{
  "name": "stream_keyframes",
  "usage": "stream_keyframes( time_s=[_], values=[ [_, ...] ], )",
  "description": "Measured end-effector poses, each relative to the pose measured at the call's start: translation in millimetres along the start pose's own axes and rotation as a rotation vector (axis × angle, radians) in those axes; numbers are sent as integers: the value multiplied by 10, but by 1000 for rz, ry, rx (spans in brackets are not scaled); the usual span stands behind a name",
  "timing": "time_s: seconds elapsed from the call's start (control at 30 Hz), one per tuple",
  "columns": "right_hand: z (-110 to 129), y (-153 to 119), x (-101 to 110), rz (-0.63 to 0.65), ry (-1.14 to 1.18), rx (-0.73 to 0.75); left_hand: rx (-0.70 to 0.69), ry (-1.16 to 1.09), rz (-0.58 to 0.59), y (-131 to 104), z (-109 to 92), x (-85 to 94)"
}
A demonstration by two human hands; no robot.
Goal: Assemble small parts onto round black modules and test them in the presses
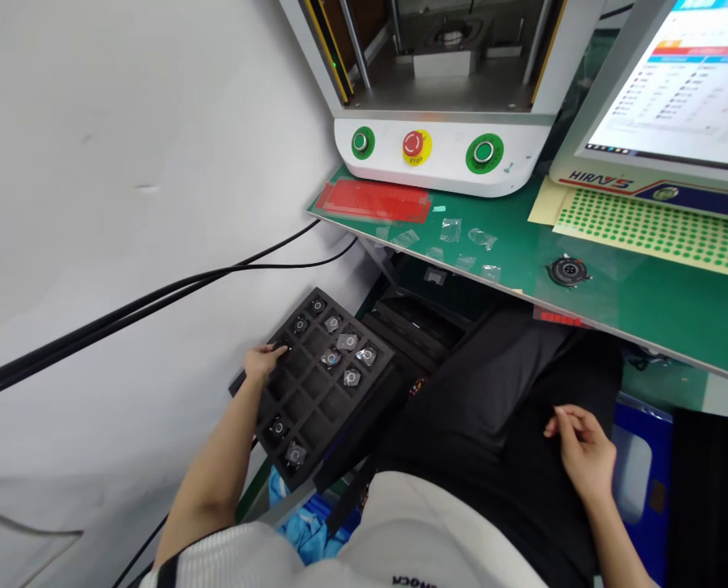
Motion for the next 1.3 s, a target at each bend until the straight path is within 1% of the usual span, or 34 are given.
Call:
stream_keyframes(
  time_s=[0.07, 0.1, 0.17, 0.2, 0.27, 0.33, 0.4, 0.43, 0.5, 0.53, 0.6, 0.67, 0.7, 0.77, 0.8, 0.83, 0.87, 0.97, 1.0, 1.03, 1.07, 1.1, 1.13, 1.17, 1.23, 1.27, 1.3],
  values=[
    [55, -2, 1, -15, 22, 5, -43, -61, -85, -167, -145, 77],
    [108, -1, -1, -28, 36, 10, -85, -99, -124, -271, -258, 93],
    [282, 0, -19, -55, 71, 29, -237, -187, -163, -541, -581, 51],
    [403, -3, -37, -64, 93, 43, -341, -237, -149, -713, -782, -9],
    [692, -24, -96, -58, 141, 78, -583, -343, -53, -1141, -1225, -171],
    [1003, -69, -179, -28, 189, 121, -815, -437, 92, -1649, -1648, -315],
    [1281, -129, -254, -3, 236, 173, -1023, -520, 248, -2166, -1992, -384],
    [1396, -162, -281, 3, 260, 200, -1133, -566, 328, -2409, -2130, -387],
    [1574, -231, -311, 13, 304, 253, -1324, -648, 461, -2820, -2330, -360],
    [1635, -266, -320, 34, 356, 271, -1397, -681, 512, -2980, -2396, -342],
    [1707, -334, -335, 108, 533, 273, -1485, -725, 580, -3206, -2477, -327],
    [1736, -399, -338, 175, 749, 239, -1537, -752, 618, -3338, -2510, -340],
    [1741, -428, -332, 188, 832, 216, -1555, -762, 627, -3375, -2514, -353],
    [1741, -469, -309, 183, 916, 177, -1569, -769, 642, -3403, -2513, -384],
    [1740, -480, -301, 187, 944, 163, -1576, -779, 676, -3404, -2513, -399],
    [1740, -485, -300, 203, 971, 149, -1583, -804, 748, -3402, -2516, -414],
    [1742, -485, -306, 232, 1001, 137, -1581, -838, 857, -3399, -2522, -432],
    [1743, -475, -355, 359, 1094, 94, -1541, -886, 1312, -3423, -2535, -496],
    [1740, -474, -373, 399, 1120, 80, -1517, -877, 1447, -3436, -2532, -515],
    [1736, -474, -390, 433, 1139, 69, -1494, -860, 1547, -3447, -2527, -532],
    [1730, -477, -402, 460, 1150, 62, -1484, -849, 1608, -3454, -2521, -541],
    [1721, -481, -404, 473, 1147, 58, -1482, -851, 1624, -3453, -2518, -543],
    [1711, -485, -390, 461, 1125, 67, -1483, -861, 1596, -3445, -2518, -540],
    [1701, -489, -354, 418, 1077, 90, -1486, -864, 1535, -3433, -2518, -535],
    [1689, -509, -217, 239, 915, 161, -1482, -840, 1377, -3415, -2511, -518],
    [1698, -533, -136, 142, 820, 199, -1471, -817, 1317, -3416, -2502, -510],
    [1718, -564, -68, 74, 736, 227, -1457, -794, 1279, -3425, -2491, -501]
  ],
)
Point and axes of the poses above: each hand's wrist, its own y-axis towards the middle knuckle, its own x-axis out of the back of the hand, z = x × y, the point moved 5 cm from there along y, towards the middle knuckle, and after that the axes turned 10 degrees about z, right-handed, at the moved point
